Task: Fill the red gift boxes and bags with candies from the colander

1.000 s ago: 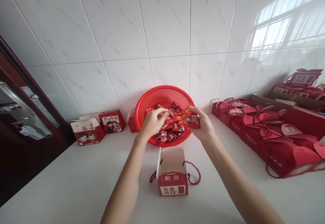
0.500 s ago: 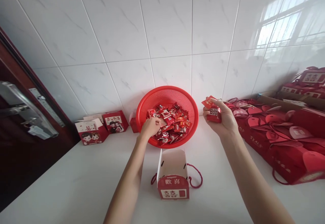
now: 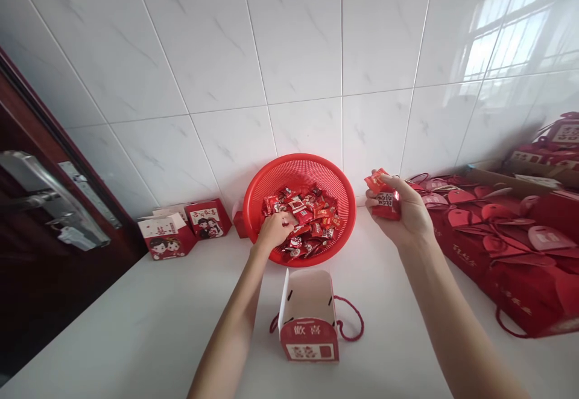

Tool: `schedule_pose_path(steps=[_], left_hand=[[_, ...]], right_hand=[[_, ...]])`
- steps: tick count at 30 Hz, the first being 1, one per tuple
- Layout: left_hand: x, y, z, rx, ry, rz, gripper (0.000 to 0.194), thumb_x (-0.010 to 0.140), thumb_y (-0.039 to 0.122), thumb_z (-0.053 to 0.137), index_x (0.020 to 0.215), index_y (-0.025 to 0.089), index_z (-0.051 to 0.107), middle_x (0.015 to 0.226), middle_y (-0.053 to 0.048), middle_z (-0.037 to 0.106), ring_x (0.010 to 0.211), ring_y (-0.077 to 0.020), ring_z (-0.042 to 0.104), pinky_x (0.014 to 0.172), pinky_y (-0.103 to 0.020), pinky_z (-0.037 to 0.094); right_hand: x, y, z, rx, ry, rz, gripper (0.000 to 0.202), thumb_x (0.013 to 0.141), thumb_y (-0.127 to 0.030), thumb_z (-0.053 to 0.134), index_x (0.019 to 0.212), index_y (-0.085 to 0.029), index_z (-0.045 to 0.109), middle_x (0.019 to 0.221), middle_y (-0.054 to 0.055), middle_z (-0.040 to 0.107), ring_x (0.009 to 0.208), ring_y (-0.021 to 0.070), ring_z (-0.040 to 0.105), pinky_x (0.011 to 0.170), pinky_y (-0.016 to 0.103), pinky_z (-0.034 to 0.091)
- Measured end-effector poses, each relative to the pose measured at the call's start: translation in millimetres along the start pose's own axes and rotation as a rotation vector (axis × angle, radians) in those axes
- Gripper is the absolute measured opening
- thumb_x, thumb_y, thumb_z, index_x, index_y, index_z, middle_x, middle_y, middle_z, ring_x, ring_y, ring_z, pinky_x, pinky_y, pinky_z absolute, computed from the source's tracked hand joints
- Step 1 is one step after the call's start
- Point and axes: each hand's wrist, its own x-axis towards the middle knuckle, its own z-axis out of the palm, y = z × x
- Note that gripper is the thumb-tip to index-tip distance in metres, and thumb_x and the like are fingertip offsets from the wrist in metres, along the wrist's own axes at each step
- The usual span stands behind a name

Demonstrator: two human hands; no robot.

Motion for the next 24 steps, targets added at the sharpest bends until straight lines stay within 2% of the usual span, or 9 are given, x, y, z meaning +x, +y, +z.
schedule_pose_path(steps=[3,5,7,12,15,19,22,24], left_hand=[[1.3,0.7,4.3,-0.048,0.083,0.016,0.013,0.084,0.018,0.068,0.092,0.017,0.079,0.099,-0.010,0.080,0.097,-0.0260,0.075,0.084,-0.031,0.055],[2.1,0.8,7.2,-0.083,0.155,0.028,0.011,0.083,0.019,0.068,0.086,0.018,0.079,0.091,-0.009,0.080,0.091,-0.0262,0.075,0.082,-0.033,0.056],[2.8,1.0,9.1,-0.119,0.233,0.045,0.014,0.082,0.018,0.067,0.089,0.019,0.079,0.090,-0.007,0.080,0.089,-0.0252,0.075,0.083,-0.033,0.056],[5.2,1.3,5.3,-0.187,0.466,0.089,0.030,0.085,0.014,0.056,0.105,0.017,0.077,0.106,-0.010,0.077,0.095,-0.0233,0.073,0.091,-0.035,0.056],[6.4,-2.7,-2.3,-0.201,0.630,0.117,0.031,0.086,0.017,0.051,0.105,0.015,0.076,0.102,-0.012,0.076,0.095,-0.0254,0.071,0.092,-0.039,0.055],[6.2,-13.3,-10.7,-0.245,0.849,0.182,0.029,0.086,0.023,0.052,0.101,0.017,0.076,0.096,-0.011,0.075,0.088,-0.0247,0.069,0.085,-0.038,0.057],[9.1,-17.8,-13.1,-0.302,0.885,0.175,0.029,0.088,0.027,0.052,0.104,0.017,0.074,0.098,-0.010,0.075,0.080,-0.0222,0.068,0.080,-0.036,0.057],[16.6,-16.0,-13.4,-0.313,0.856,0.185,0.029,0.089,0.027,0.052,0.105,0.016,0.073,0.098,-0.011,0.075,0.077,-0.0218,0.068,0.079,-0.037,0.058]], right_hand=[[-0.2,-0.2,0.3,-0.011,0.017,0.011,0.019,0.062,-0.008,0.075,0.071,-0.016,0.061,0.071,0.000,0.065,0.050,0.0067,0.054,0.037,0.014,0.042],[-0.7,-1.0,0.2,-0.020,0.014,-0.001,0.017,0.062,-0.009,0.075,0.071,-0.016,0.062,0.071,0.000,0.065,0.051,0.0066,0.053,0.037,0.014,0.041],[-1.6,-2.2,0.0,-0.037,0.003,-0.024,0.017,0.062,-0.009,0.075,0.071,-0.015,0.062,0.071,0.000,0.065,0.051,0.0066,0.053,0.036,0.014,0.040],[-3.5,-4.1,-0.8,-0.094,-0.009,-0.071,0.017,0.059,-0.012,0.077,0.070,-0.015,0.064,0.072,0.001,0.064,0.052,0.0065,0.052,0.038,0.015,0.041],[-3.6,-4.3,-1.7,-0.107,-0.026,-0.090,0.019,0.058,-0.014,0.079,0.069,-0.015,0.064,0.071,0.000,0.063,0.052,0.0066,0.052,0.039,0.015,0.041],[-3.4,-5.6,-3.7,-0.124,-0.055,-0.113,0.022,0.056,-0.016,0.083,0.069,-0.014,0.065,0.070,0.000,0.062,0.052,0.0062,0.051,0.039,0.015,0.040],[-2.3,-7.2,-6.2,-0.138,-0.074,-0.124,0.024,0.055,-0.018,0.085,0.069,-0.014,0.066,0.069,0.000,0.062,0.052,0.0065,0.050,0.040,0.015,0.041],[-1.3,-8.0,-7.2,-0.141,-0.063,-0.132,0.025,0.054,-0.018,0.086,0.070,-0.014,0.067,0.069,-0.001,0.062,0.053,0.0066,0.050,0.040,0.016,0.042]])
